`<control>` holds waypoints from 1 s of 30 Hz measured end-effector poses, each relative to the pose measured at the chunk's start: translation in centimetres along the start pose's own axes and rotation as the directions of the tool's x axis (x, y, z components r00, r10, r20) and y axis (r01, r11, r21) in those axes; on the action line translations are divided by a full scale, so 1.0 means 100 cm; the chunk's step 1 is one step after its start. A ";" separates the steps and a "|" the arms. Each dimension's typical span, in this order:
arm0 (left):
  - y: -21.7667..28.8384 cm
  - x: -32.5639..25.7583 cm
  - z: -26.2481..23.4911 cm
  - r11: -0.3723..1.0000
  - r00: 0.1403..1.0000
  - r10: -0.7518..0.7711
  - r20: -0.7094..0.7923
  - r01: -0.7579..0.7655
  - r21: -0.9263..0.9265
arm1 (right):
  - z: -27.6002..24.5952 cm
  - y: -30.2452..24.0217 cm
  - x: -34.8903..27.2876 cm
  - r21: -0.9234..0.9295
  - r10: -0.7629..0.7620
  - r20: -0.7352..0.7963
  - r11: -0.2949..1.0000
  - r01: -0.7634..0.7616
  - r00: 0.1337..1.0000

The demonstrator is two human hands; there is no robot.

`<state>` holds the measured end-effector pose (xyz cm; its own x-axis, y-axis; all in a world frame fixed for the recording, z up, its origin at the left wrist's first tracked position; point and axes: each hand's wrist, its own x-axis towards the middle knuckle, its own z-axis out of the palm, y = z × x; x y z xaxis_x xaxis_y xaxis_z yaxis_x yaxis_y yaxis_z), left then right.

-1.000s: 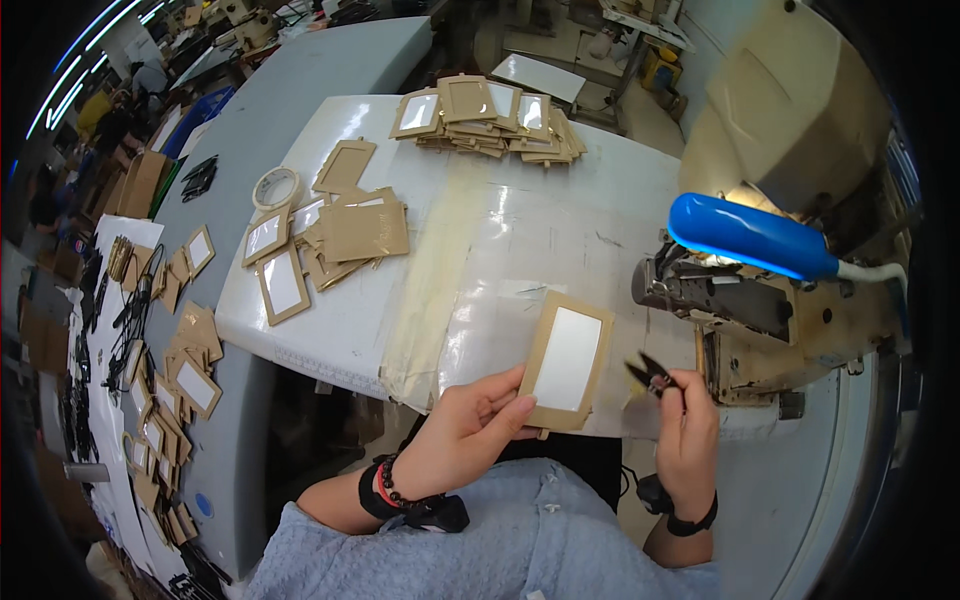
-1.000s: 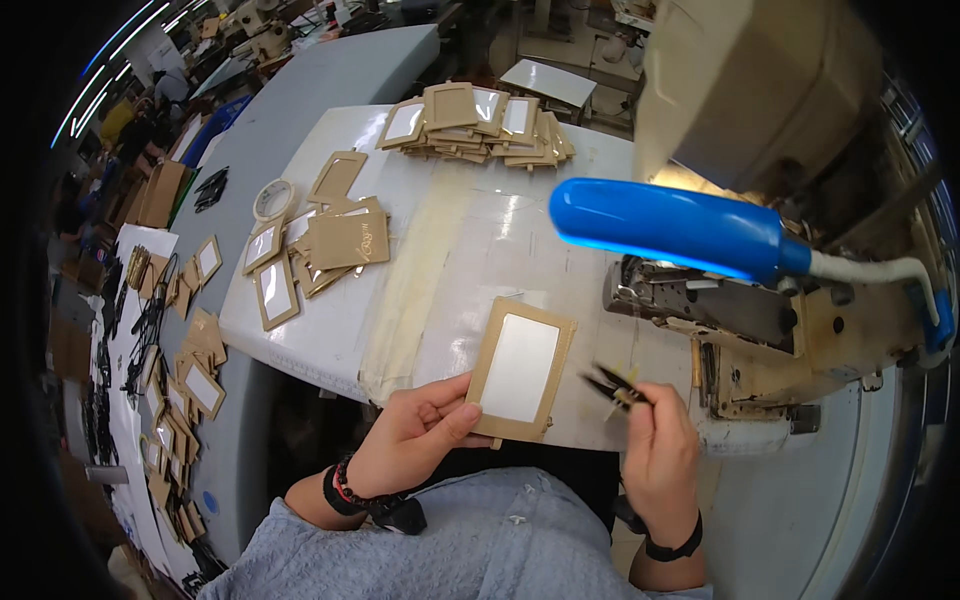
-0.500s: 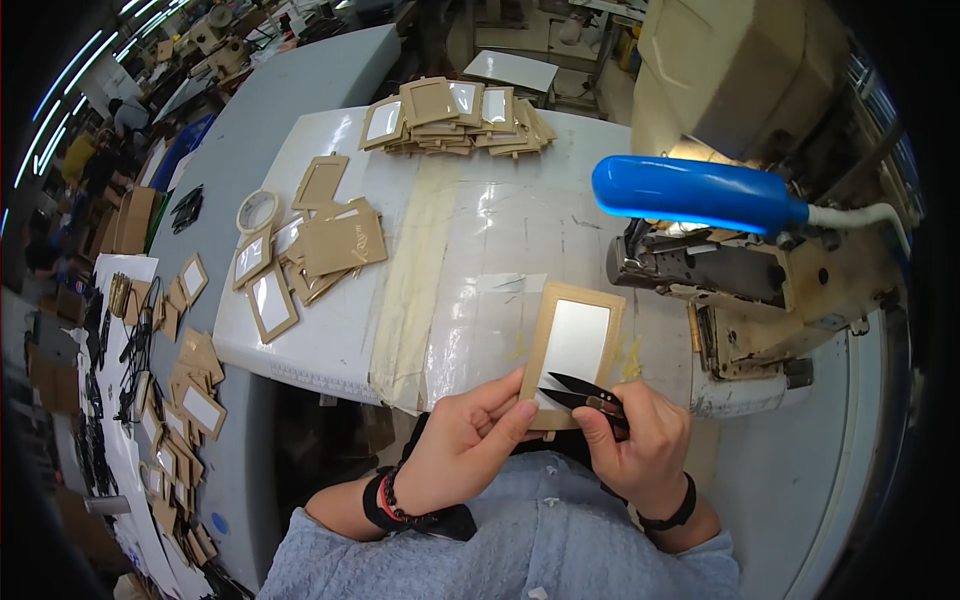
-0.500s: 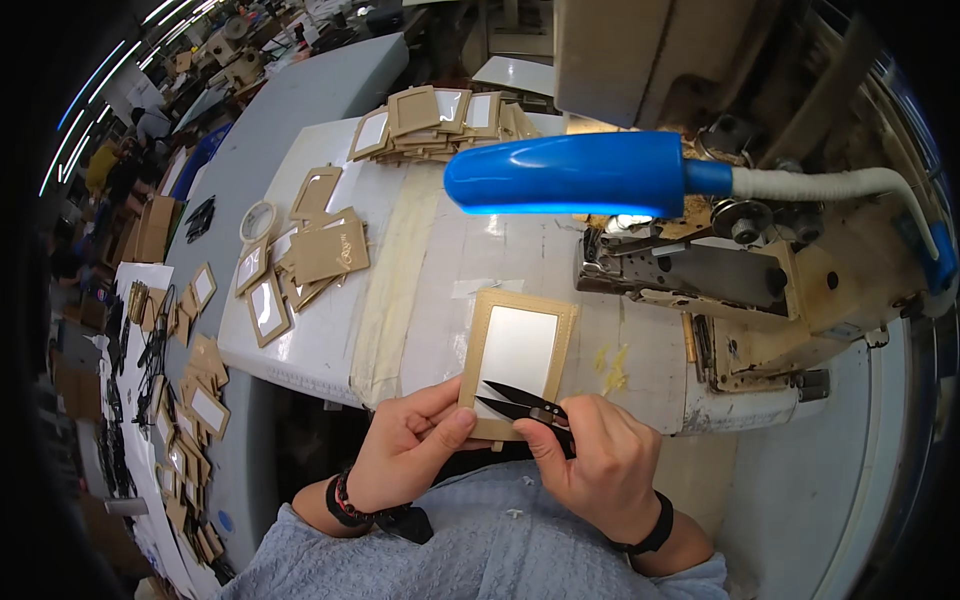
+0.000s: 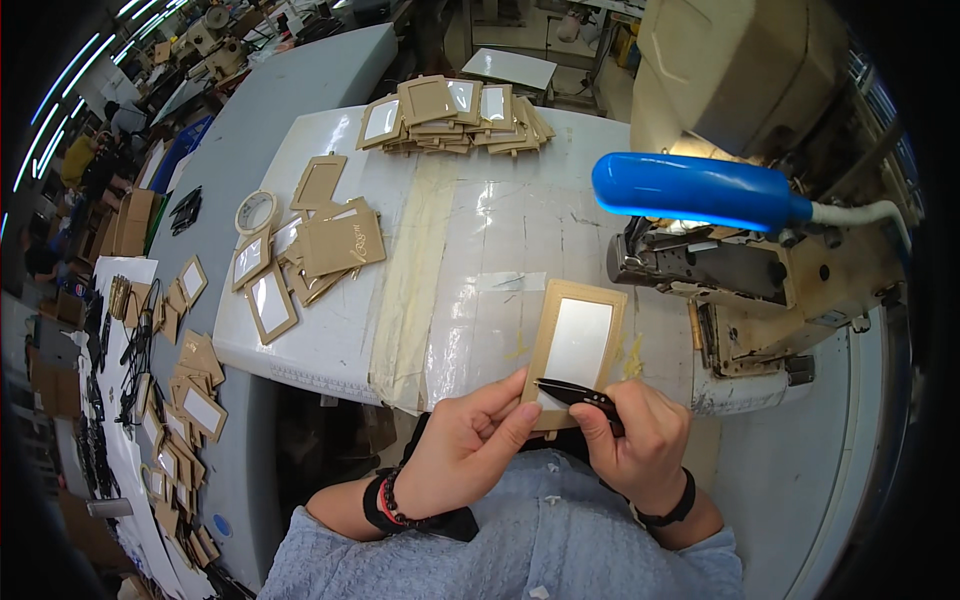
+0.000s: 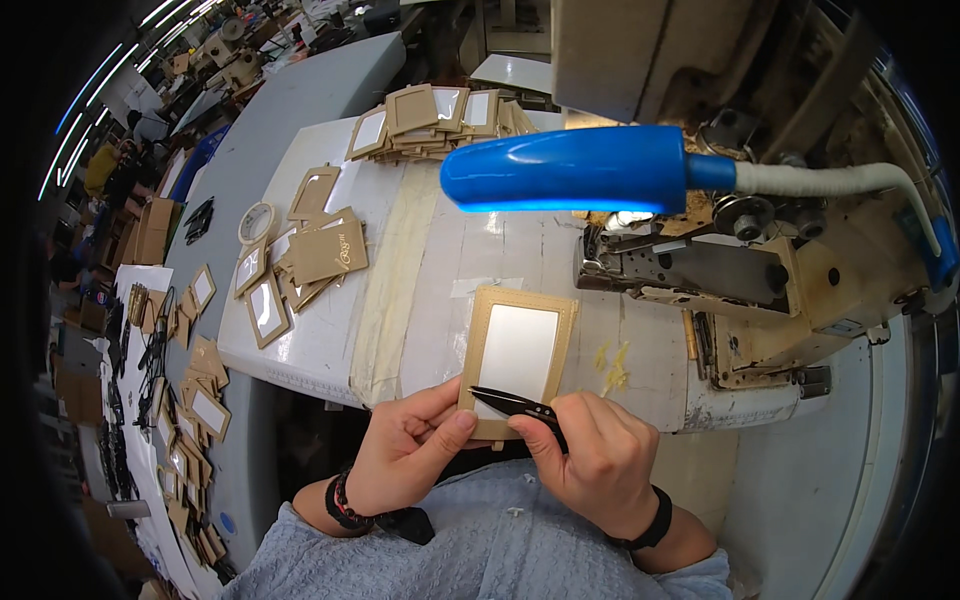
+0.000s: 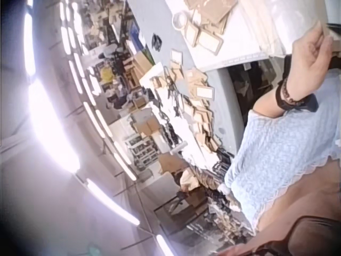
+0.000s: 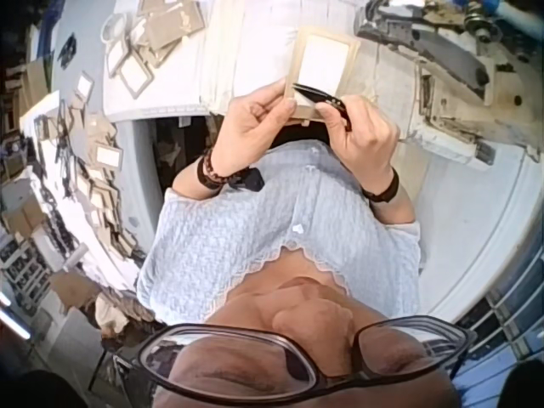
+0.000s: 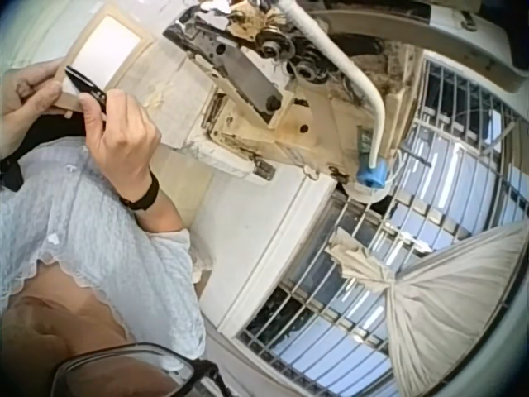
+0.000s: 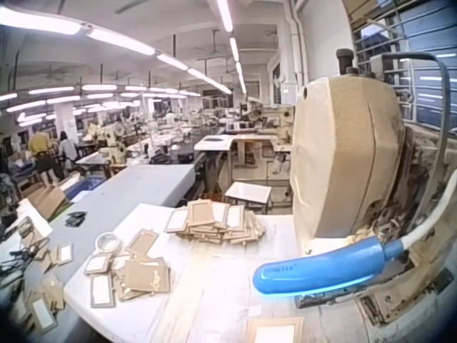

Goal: The person uses a utility knife to trim the edges of a white insert on a cardboard frame. They then use a wooden tool to smooth the edges and apply a strip of yellow tape to the frame's border. The person handles the frame one at a time, performing precise cutting and taping actions.

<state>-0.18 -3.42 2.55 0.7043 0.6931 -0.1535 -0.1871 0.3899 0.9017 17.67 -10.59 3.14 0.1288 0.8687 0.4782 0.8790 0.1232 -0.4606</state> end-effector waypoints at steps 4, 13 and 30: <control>-0.005 -0.004 -0.007 0.981 1.000 0.018 -0.009 -0.015 0.196 | 0.001 0.001 0.000 0.033 0.002 -0.002 0.999 -0.002 1.000; -0.002 -0.004 -0.005 0.969 0.999 0.053 -0.004 -0.051 0.242 | 0.008 0.005 -0.003 0.158 0.059 -0.001 0.986 -0.058 0.998; 0.002 -0.005 -0.010 0.999 0.996 -0.039 0.081 0.036 0.040 | 0.003 0.019 0.004 0.089 -0.106 0.031 0.991 0.103 0.994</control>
<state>-1.23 -3.06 2.43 0.7640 0.6261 -0.1558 -0.1339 0.3902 0.9109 19.26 -9.83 2.21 0.0204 0.8653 0.5008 0.8432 0.2542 -0.4737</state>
